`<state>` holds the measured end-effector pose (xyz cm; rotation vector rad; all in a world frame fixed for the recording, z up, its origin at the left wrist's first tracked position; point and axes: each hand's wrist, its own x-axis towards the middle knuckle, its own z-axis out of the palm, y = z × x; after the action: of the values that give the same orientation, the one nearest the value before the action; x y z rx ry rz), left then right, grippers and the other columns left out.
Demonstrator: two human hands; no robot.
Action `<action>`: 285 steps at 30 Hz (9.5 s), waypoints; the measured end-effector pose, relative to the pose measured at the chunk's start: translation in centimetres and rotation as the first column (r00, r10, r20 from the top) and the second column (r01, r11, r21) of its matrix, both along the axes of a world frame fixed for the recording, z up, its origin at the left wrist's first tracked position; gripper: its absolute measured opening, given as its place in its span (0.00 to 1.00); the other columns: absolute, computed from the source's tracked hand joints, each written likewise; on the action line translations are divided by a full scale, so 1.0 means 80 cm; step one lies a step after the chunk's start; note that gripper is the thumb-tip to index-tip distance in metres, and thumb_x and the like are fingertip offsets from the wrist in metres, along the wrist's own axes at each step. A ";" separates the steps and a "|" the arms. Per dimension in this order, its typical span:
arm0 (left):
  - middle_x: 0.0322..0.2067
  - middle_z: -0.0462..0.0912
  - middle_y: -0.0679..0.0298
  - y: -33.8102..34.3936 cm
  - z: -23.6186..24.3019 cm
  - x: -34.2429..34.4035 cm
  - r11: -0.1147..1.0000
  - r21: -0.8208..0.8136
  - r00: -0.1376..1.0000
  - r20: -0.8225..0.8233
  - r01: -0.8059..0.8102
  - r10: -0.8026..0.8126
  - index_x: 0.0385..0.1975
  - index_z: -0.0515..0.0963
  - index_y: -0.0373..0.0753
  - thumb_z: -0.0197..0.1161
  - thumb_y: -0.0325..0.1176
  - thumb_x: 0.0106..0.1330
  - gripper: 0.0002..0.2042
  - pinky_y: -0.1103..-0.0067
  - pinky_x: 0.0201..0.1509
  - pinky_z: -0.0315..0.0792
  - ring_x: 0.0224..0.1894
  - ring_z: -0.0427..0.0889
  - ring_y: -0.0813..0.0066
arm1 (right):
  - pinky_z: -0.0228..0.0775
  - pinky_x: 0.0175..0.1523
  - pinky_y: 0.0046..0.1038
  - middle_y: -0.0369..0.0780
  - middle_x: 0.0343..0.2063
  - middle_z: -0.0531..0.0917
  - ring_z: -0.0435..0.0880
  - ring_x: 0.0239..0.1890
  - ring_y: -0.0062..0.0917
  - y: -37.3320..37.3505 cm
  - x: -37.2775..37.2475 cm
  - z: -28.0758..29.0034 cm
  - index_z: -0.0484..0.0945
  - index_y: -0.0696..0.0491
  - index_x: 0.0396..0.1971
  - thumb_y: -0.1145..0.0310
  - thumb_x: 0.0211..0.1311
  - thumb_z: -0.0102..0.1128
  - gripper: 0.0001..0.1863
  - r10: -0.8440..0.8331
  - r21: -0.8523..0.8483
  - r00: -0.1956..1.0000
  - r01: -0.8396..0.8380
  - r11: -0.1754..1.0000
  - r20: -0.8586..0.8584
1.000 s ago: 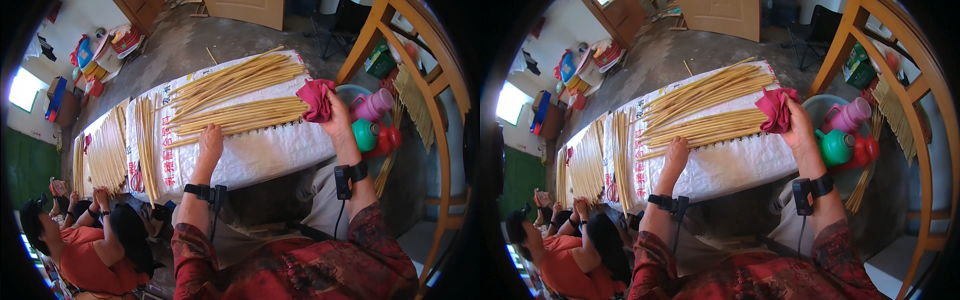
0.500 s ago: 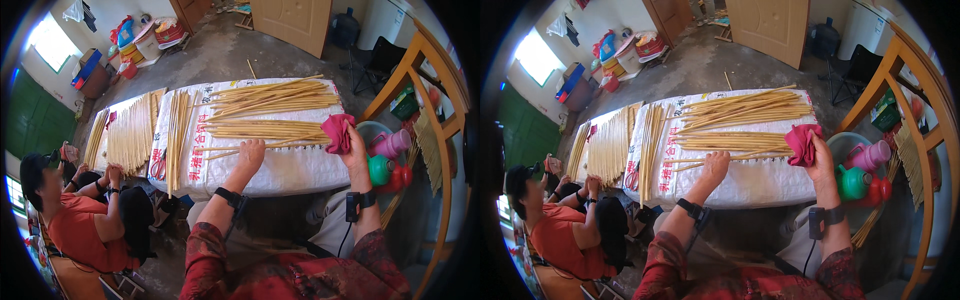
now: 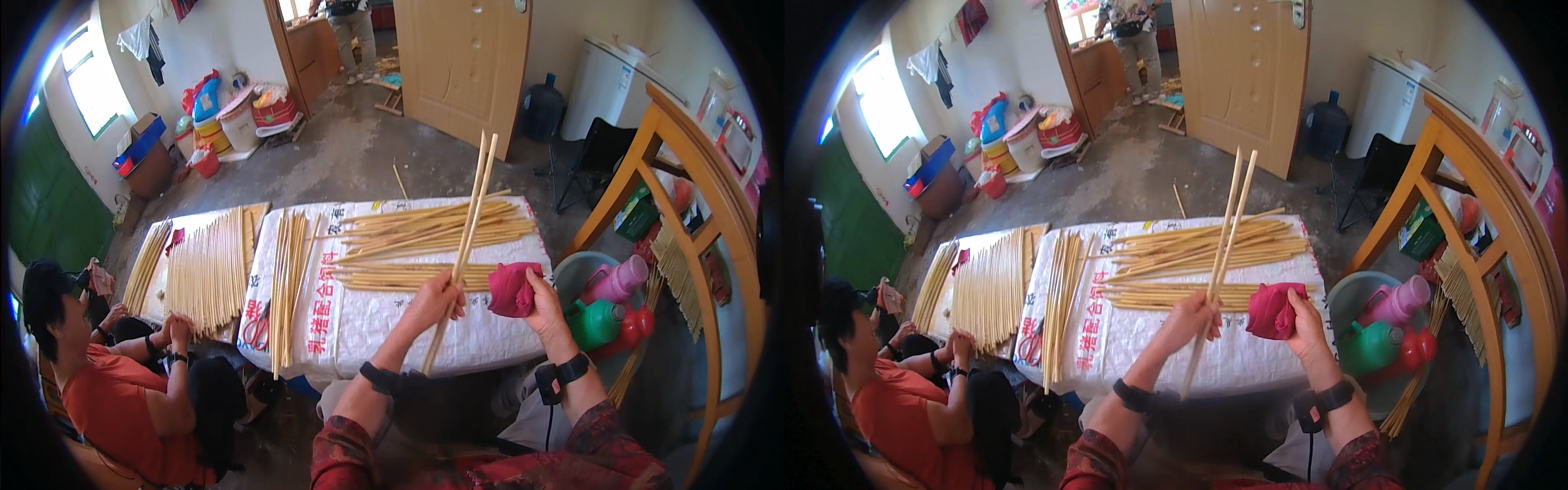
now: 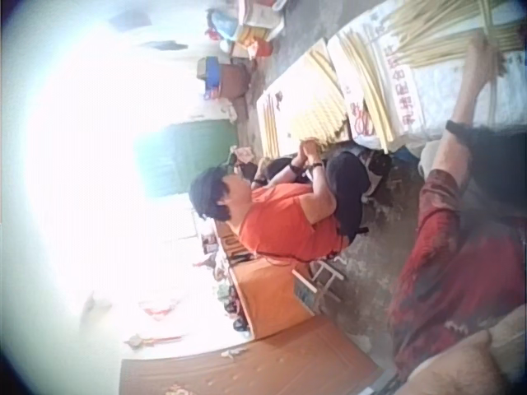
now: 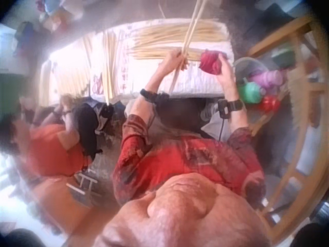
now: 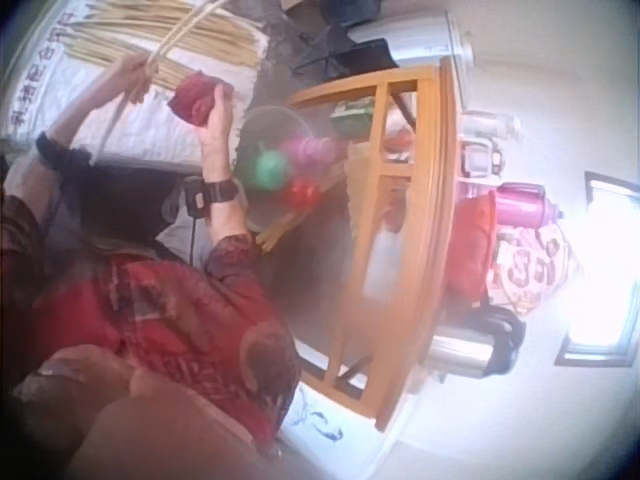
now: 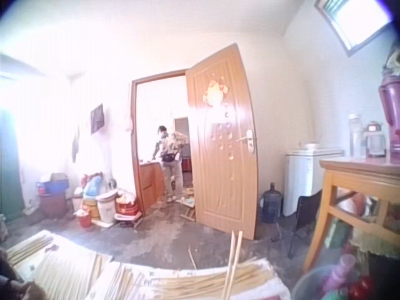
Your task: The person uses a pink cloth to wipe down and polish several long, thin wooden sticks one at a time while sitting at a table in a workshop.
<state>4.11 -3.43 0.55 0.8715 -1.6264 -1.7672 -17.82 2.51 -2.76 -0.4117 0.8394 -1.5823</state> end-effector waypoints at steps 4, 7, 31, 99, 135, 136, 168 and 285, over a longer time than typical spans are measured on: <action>0.18 0.70 0.64 0.019 -0.011 -0.020 0.985 0.083 0.988 -0.063 0.148 -0.143 0.32 0.65 0.36 0.41 0.32 0.63 0.07 0.82 0.19 0.69 0.16 0.72 0.78 | 0.64 0.48 0.26 0.37 0.40 0.74 0.73 0.42 0.23 -0.003 0.044 0.050 0.66 0.56 0.44 0.62 0.58 0.46 0.17 0.069 -0.117 0.997 -0.070 0.991 -0.016; 0.16 0.69 0.65 0.030 -0.018 -0.030 0.969 0.072 0.969 -0.096 0.237 -0.229 0.31 0.64 0.38 0.40 0.34 0.64 0.08 0.82 0.17 0.66 0.15 0.71 0.77 | 0.64 0.47 0.25 0.37 0.38 0.74 0.72 0.42 0.22 -0.018 0.066 0.053 0.65 0.55 0.46 0.62 0.58 0.47 0.18 0.148 -0.181 0.976 -0.176 0.967 -0.161; 0.20 0.63 0.68 0.125 -0.010 0.004 0.798 0.461 0.913 -0.313 0.388 -0.262 0.46 0.62 0.36 0.45 0.37 0.62 0.15 0.87 0.19 0.60 0.15 0.61 0.82 | 0.68 0.32 0.19 0.33 0.29 0.76 0.75 0.29 0.17 -0.060 -0.016 0.030 0.70 0.53 0.36 0.68 0.56 0.49 0.09 -0.297 -0.178 0.954 0.300 0.937 0.041; 0.15 0.61 0.77 0.249 0.040 0.142 0.923 0.381 0.963 0.226 0.054 -0.149 0.28 0.67 0.41 0.47 0.35 0.61 0.05 0.90 0.18 0.56 0.16 0.60 0.90 | 0.72 0.15 0.37 0.42 0.18 0.76 0.73 0.12 0.26 -0.031 -0.053 0.023 0.72 0.56 0.27 0.63 0.59 0.44 0.12 -0.322 -0.025 0.943 0.325 0.945 0.089; 0.16 0.69 0.61 0.119 -0.004 -0.053 0.997 -0.030 0.925 0.371 -0.069 0.075 0.31 0.66 0.34 0.46 0.31 0.59 0.07 0.76 0.18 0.63 0.16 0.69 0.71 | 0.66 0.35 0.18 0.33 0.27 0.75 0.74 0.30 0.15 0.014 0.072 0.027 0.70 0.55 0.33 0.64 0.55 0.51 0.11 -0.059 -0.146 0.992 0.076 0.986 0.112; 0.14 0.64 0.67 0.131 0.007 -0.047 0.991 0.113 0.945 0.326 -0.068 0.027 0.30 0.65 0.36 0.45 0.34 0.60 0.08 0.81 0.15 0.57 0.14 0.62 0.79 | 0.65 0.32 0.18 0.32 0.24 0.75 0.73 0.26 0.15 0.011 0.063 0.026 0.70 0.54 0.31 0.63 0.56 0.50 0.10 -0.071 -0.159 0.993 0.086 0.983 0.097; 0.13 0.58 0.73 0.129 0.016 -0.045 0.900 0.436 0.999 -0.004 -0.030 0.036 0.30 0.65 0.38 0.45 0.37 0.62 0.08 0.89 0.10 0.48 0.10 0.53 0.88 | 0.65 0.24 0.18 0.32 0.19 0.73 0.72 0.20 0.15 0.009 0.076 0.039 0.71 0.54 0.28 0.61 0.57 0.49 0.11 0.040 -0.087 0.994 -0.031 0.996 0.102; 0.19 0.66 0.70 0.219 0.003 0.062 0.836 0.508 0.977 0.073 -0.208 0.199 0.37 0.69 0.35 0.48 0.36 0.62 0.11 0.92 0.15 0.52 0.14 0.56 0.90 | 0.67 0.39 0.22 0.35 0.34 0.76 0.74 0.36 0.20 -0.012 0.013 0.023 0.68 0.55 0.40 0.62 0.56 0.51 0.15 -0.107 -0.206 0.982 0.138 0.969 0.154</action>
<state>9.05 14.12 0.80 1.2495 -1.0190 -2.0720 -16.79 1.56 -0.93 -0.4019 0.5949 -1.8047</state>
